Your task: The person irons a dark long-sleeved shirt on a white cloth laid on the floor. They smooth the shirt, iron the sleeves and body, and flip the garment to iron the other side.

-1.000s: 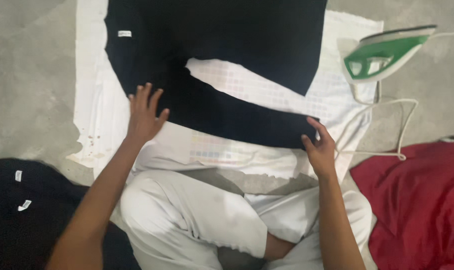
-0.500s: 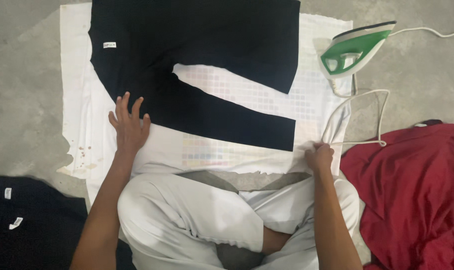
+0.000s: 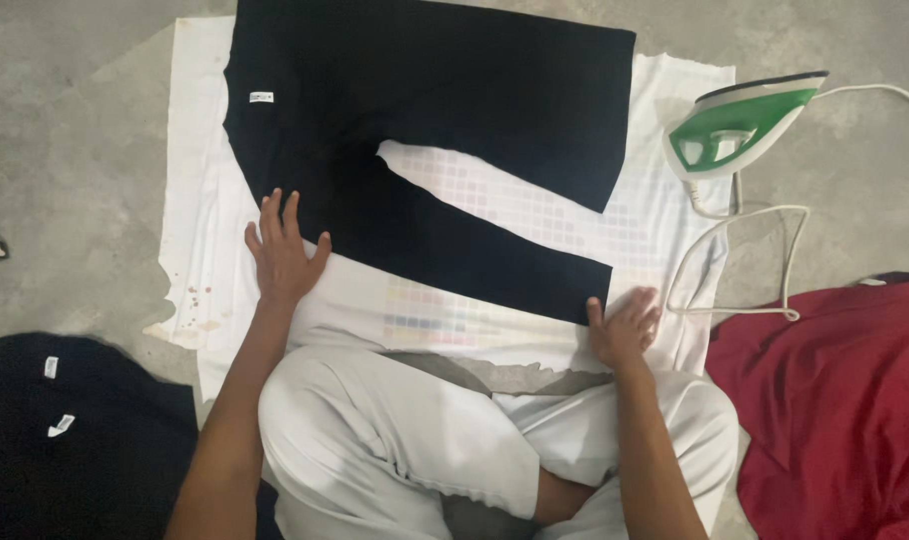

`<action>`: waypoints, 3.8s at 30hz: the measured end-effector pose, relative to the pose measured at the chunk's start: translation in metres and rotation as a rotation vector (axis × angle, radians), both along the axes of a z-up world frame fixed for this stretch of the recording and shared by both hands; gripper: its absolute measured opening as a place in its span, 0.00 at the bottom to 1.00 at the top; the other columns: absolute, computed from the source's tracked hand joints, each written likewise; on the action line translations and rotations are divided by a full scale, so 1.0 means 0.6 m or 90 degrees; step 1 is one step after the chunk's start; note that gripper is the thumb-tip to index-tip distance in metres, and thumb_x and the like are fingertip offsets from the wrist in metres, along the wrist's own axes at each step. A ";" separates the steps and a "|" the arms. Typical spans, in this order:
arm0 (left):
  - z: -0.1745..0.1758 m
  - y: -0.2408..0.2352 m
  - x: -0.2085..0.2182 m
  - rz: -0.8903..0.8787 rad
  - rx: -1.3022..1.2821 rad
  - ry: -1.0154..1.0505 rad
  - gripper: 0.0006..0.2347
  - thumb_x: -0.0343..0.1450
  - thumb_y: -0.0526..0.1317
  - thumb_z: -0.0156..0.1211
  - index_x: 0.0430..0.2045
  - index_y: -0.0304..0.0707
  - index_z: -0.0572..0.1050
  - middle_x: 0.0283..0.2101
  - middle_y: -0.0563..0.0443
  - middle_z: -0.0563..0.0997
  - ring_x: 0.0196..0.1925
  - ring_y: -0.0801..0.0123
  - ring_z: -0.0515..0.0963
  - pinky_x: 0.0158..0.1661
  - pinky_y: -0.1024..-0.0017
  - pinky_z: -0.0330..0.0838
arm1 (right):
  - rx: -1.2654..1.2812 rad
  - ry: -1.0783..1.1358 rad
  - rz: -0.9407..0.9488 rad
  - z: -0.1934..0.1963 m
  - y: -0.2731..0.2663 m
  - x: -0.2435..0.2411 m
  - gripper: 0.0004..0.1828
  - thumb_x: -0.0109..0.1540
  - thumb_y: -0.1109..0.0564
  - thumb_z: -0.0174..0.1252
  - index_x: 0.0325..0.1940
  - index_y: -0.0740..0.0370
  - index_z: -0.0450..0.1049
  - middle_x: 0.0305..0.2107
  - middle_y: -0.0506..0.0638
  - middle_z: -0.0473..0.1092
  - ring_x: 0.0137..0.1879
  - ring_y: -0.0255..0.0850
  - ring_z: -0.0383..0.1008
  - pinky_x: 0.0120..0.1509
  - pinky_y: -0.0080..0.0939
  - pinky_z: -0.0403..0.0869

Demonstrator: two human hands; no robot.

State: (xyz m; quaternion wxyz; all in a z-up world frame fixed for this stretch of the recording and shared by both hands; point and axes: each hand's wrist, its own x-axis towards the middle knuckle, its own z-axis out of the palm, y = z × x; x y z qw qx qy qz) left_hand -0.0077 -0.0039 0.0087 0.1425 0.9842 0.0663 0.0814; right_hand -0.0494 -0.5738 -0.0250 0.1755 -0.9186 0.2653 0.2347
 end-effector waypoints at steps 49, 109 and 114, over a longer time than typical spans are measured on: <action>-0.039 -0.048 -0.106 -0.085 0.024 0.069 0.28 0.75 0.52 0.42 0.75 0.54 0.60 0.78 0.55 0.60 0.82 0.66 0.54 0.76 0.43 0.45 | -0.045 -0.044 0.587 0.279 0.381 0.150 0.37 0.67 0.27 0.47 0.64 0.57 0.76 0.48 0.70 0.78 0.56 0.67 0.80 0.61 0.66 0.77; -0.035 -0.050 -0.102 -0.062 0.039 0.084 0.29 0.74 0.53 0.43 0.74 0.55 0.58 0.78 0.59 0.58 0.83 0.71 0.51 0.79 0.49 0.46 | -0.112 -0.002 0.516 0.271 0.156 0.073 0.39 0.65 0.21 0.44 0.61 0.51 0.76 0.43 0.67 0.80 0.54 0.63 0.82 0.61 0.63 0.79; -0.038 -0.047 -0.104 -0.064 0.031 0.081 0.29 0.74 0.53 0.44 0.74 0.54 0.59 0.78 0.57 0.59 0.83 0.69 0.53 0.78 0.48 0.44 | -0.096 -0.094 0.413 0.192 0.203 0.120 0.41 0.68 0.19 0.43 0.55 0.55 0.78 0.38 0.65 0.79 0.49 0.62 0.83 0.53 0.63 0.80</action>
